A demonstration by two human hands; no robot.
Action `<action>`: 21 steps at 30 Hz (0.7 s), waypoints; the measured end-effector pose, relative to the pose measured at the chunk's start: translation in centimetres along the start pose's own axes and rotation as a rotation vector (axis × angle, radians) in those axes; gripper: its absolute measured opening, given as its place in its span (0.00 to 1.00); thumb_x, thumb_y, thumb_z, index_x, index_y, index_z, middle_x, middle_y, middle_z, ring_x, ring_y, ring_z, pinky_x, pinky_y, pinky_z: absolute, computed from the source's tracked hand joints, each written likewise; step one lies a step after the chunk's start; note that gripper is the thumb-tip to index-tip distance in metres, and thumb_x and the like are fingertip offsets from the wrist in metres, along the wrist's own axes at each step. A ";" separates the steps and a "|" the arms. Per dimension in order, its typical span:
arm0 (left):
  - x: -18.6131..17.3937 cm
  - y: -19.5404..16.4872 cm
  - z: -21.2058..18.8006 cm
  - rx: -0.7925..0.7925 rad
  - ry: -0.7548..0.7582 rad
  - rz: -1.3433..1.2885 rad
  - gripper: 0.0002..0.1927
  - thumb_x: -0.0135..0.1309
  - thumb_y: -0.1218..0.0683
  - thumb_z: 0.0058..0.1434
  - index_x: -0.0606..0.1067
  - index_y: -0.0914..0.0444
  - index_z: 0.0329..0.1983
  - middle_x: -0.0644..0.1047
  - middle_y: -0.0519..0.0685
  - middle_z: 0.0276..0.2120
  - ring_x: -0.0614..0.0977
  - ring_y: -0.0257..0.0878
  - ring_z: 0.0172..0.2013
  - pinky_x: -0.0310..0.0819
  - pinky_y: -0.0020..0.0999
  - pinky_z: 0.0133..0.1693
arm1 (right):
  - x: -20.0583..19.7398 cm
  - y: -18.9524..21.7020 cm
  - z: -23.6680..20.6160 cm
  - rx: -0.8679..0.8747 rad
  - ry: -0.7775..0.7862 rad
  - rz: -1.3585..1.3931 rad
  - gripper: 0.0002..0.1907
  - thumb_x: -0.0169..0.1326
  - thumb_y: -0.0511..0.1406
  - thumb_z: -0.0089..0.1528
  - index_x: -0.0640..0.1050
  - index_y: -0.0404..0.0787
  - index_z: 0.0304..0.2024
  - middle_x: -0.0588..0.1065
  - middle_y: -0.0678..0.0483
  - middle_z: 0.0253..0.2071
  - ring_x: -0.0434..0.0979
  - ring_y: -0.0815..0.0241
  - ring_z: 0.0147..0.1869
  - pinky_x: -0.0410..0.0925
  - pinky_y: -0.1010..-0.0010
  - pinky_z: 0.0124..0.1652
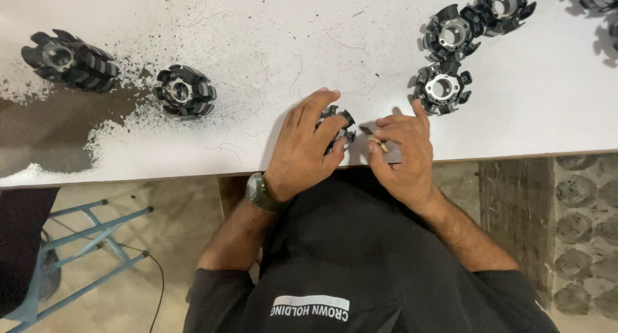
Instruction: The person sits at a white workbench and works on black wheel hubs one at a time, picking each hub from a pile, holding it and using a small stick-like tool on its center, then setting the finished hub aside with the growing group of completed hubs.
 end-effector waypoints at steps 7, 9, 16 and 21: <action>1.1 1.0 -0.4 -0.242 -0.019 -0.050 0.08 0.62 0.57 0.58 0.77 0.63 0.40 0.74 0.55 0.58 0.76 0.54 0.55 0.69 0.49 0.56 | 2.5 0.9 1.4 -0.044 0.100 -0.110 0.13 0.63 0.28 0.59 0.76 0.39 0.44 0.76 0.51 0.43 0.76 0.52 0.53 0.51 0.44 0.75; 1.0 1.1 -0.7 -0.262 -0.040 -0.075 0.07 0.61 0.58 0.59 0.78 0.63 0.40 0.75 0.53 0.58 0.77 0.52 0.54 0.70 0.47 0.55 | 2.6 1.3 1.5 -0.051 0.111 -0.145 0.13 0.63 0.28 0.58 0.77 0.40 0.45 0.76 0.52 0.42 0.76 0.52 0.53 0.50 0.44 0.74; 0.4 0.8 -1.0 -0.215 -0.107 -0.065 0.08 0.61 0.59 0.58 0.79 0.63 0.41 0.74 0.53 0.58 0.75 0.52 0.56 0.71 0.46 0.56 | 2.6 1.7 2.1 -0.049 0.139 -0.166 0.13 0.64 0.29 0.59 0.77 0.41 0.44 0.75 0.53 0.40 0.75 0.51 0.51 0.54 0.46 0.73; 0.5 0.5 -0.8 -0.178 -0.061 -0.079 0.08 0.63 0.59 0.56 0.80 0.62 0.40 0.75 0.54 0.57 0.75 0.52 0.56 0.69 0.48 0.56 | 2.3 1.5 2.8 0.001 0.193 -0.101 0.11 0.63 0.29 0.59 0.77 0.41 0.43 0.75 0.55 0.36 0.75 0.52 0.45 0.60 0.44 0.71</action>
Point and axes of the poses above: each hand's wrist, its own z-axis towards the middle knuckle, its own x-axis out of the palm, y = z × x, the point moved 3 cm from there along z, towards the middle knuckle
